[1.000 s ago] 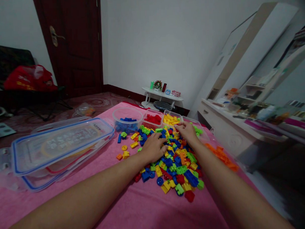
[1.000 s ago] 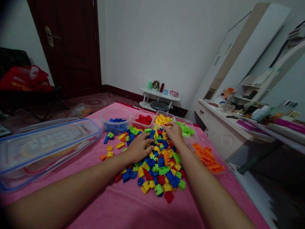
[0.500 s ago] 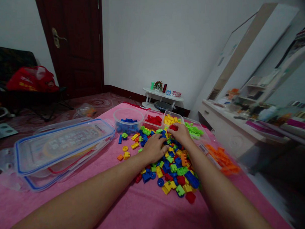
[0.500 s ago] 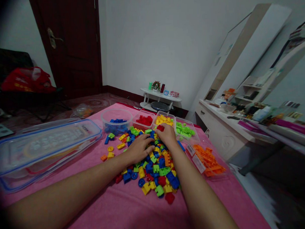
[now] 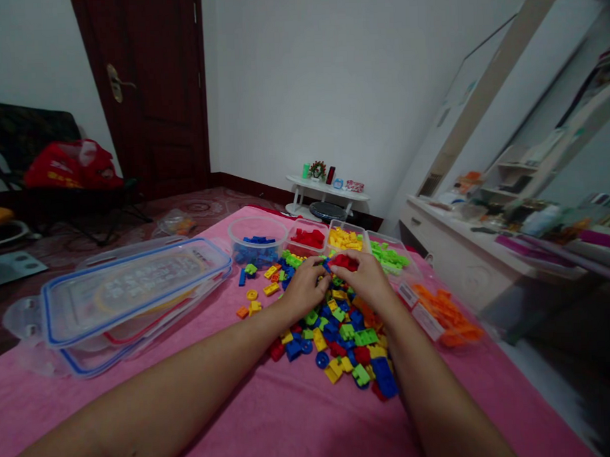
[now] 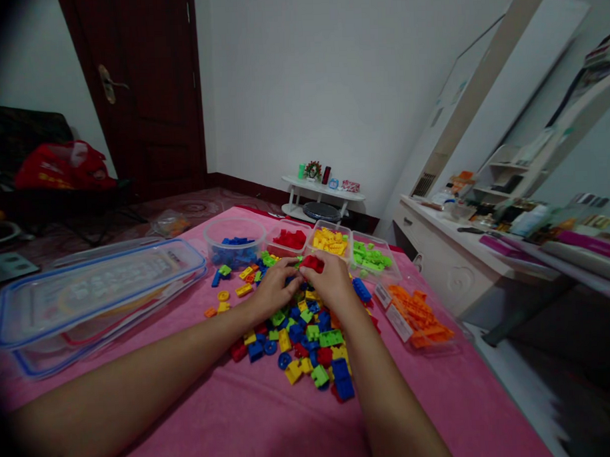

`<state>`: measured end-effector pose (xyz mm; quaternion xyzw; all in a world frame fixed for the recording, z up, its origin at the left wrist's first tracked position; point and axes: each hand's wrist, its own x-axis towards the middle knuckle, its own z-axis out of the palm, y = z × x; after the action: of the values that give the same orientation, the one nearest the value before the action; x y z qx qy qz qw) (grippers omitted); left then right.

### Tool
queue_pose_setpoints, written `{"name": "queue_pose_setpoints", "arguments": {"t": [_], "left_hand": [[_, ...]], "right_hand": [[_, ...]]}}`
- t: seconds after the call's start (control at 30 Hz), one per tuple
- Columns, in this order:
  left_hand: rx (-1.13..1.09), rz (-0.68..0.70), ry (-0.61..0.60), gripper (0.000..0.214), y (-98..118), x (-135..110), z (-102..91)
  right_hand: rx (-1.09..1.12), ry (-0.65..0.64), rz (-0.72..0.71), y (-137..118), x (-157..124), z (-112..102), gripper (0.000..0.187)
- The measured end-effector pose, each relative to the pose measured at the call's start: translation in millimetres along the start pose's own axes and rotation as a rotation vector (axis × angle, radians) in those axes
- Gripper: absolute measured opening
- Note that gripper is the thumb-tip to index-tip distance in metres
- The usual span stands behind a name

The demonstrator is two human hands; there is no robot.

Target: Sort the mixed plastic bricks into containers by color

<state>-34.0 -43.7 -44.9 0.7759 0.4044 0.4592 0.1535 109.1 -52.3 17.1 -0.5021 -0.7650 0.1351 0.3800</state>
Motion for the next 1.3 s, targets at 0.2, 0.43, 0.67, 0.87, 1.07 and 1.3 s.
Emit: {"name": "queue_pose_setpoints", "arguments": {"t": [0.2, 0.43, 0.67, 0.87, 1.07, 1.3], "left_hand": [[-0.278, -0.091, 0.035, 0.023, 16, 7, -12.6], [-1.031, -0.427, -0.009, 0.025, 27, 13, -5.4], [-1.352, -0.560, -0.017, 0.018, 35, 13, -10.4], [-1.399, -0.611, 0.031, 0.008, 37, 13, -10.7], [-1.428, -0.666, 0.030, 0.008, 39, 13, -10.1], [-1.391, -0.655, 0.000, 0.008, 35, 12, -6.4]], "right_hand": [[-0.041, 0.069, -0.051, -19, -2, -12, 0.017], [-0.168, 0.054, -0.153, -27, -6, -13, 0.021], [-0.302, -0.003, -0.179, -30, -10, -13, 0.017], [-0.367, -0.028, -0.169, -32, -11, -10, 0.016], [-0.405, -0.033, -0.149, -31, -11, -9, 0.018], [-0.429, -0.053, -0.118, -29, -12, -7, 0.020]]}}
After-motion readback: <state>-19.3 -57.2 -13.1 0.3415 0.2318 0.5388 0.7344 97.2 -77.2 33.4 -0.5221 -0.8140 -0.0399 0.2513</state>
